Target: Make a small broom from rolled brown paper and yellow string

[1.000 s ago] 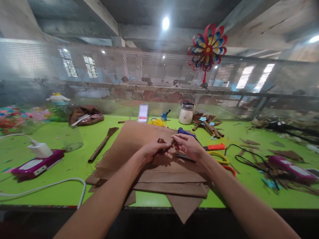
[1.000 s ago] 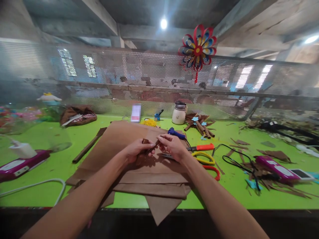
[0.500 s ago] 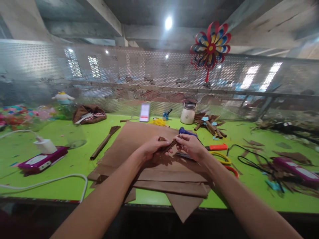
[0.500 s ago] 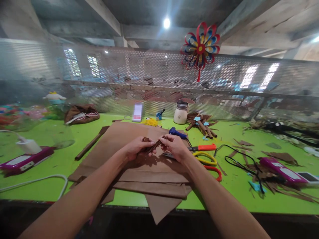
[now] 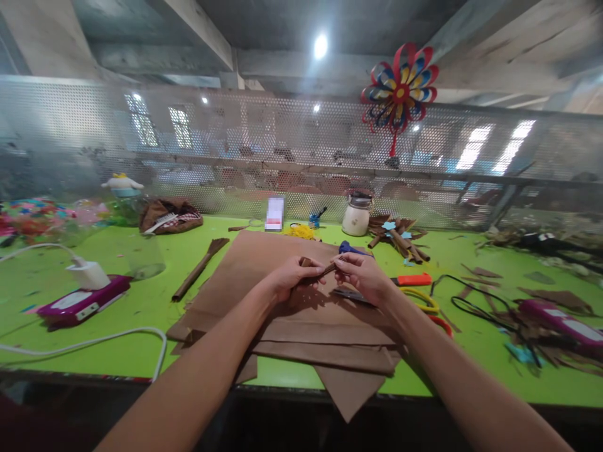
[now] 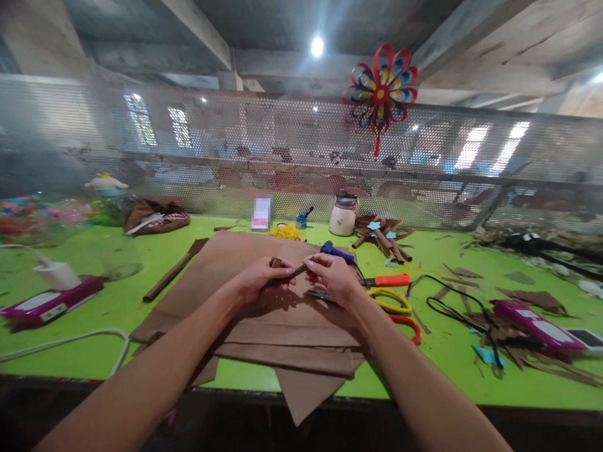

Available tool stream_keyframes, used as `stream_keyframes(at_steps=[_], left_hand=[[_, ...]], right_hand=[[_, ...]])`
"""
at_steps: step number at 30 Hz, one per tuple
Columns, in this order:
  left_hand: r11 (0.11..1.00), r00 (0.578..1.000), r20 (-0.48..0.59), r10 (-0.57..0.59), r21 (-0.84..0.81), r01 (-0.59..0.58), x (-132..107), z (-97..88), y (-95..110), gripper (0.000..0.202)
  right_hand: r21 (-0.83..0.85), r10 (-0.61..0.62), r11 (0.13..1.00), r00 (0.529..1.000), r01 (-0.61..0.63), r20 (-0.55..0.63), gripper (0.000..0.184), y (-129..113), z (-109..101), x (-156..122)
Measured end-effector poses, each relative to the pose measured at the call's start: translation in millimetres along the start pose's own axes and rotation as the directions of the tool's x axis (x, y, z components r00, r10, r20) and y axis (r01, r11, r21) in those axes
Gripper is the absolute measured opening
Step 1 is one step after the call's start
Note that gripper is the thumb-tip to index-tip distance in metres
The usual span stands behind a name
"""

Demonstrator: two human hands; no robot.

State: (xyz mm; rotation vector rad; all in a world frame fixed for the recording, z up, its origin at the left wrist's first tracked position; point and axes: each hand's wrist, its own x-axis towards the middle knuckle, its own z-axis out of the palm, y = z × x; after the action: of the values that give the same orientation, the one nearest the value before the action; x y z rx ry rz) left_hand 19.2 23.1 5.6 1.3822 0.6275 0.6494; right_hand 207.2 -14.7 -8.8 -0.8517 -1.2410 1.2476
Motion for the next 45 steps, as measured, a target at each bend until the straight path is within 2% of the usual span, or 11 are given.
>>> stream_keyframes(at_steps=[9, 13, 21, 28, 40, 45], left_hand=[[0.998, 1.000, 0.022, 0.019, 0.067, -0.021, -0.2, -0.4, 1.4, 0.033], [0.995, 0.999, 0.043, -0.010, 0.096, 0.006, -1.8, 1.7, 2.3, 0.037], [0.999, 0.999, 0.003, -0.037, 0.004, 0.037, 0.1, 3.4, 0.5, 0.034], [1.000, 1.000, -0.010, 0.029, -0.009, -0.029, 0.1, 4.5, -0.7, 0.035], [0.995, 0.995, -0.036, 0.098, -0.028, -0.099, -0.4, 2.9, -0.9, 0.026], [0.992, 0.990, -0.079, 0.116, -0.030, -0.119, 0.0, 2.9, -1.8, 0.028]], right_hand=[[0.023, 0.019, 1.000, 1.000, -0.019, -0.008, 0.022, -1.8, -0.5, -0.7], [0.029, 0.005, 1.000, 1.000, -0.005, -0.001, 0.023, -0.5, -1.1, 0.5], [0.037, 0.028, 0.999, 0.999, -0.027, -0.035, 0.023, 3.2, -1.7, 2.2], [0.000, 0.040, 0.999, 0.999, -0.040, -0.022, 0.023, 5.1, -0.8, 1.8], [-0.007, 0.044, 0.999, 0.999, -0.044, -0.015, 0.025, 2.9, 0.7, 0.3], [-0.015, 0.043, 0.999, 0.999, -0.043, -0.030, 0.025, 2.0, 1.2, 0.2]])
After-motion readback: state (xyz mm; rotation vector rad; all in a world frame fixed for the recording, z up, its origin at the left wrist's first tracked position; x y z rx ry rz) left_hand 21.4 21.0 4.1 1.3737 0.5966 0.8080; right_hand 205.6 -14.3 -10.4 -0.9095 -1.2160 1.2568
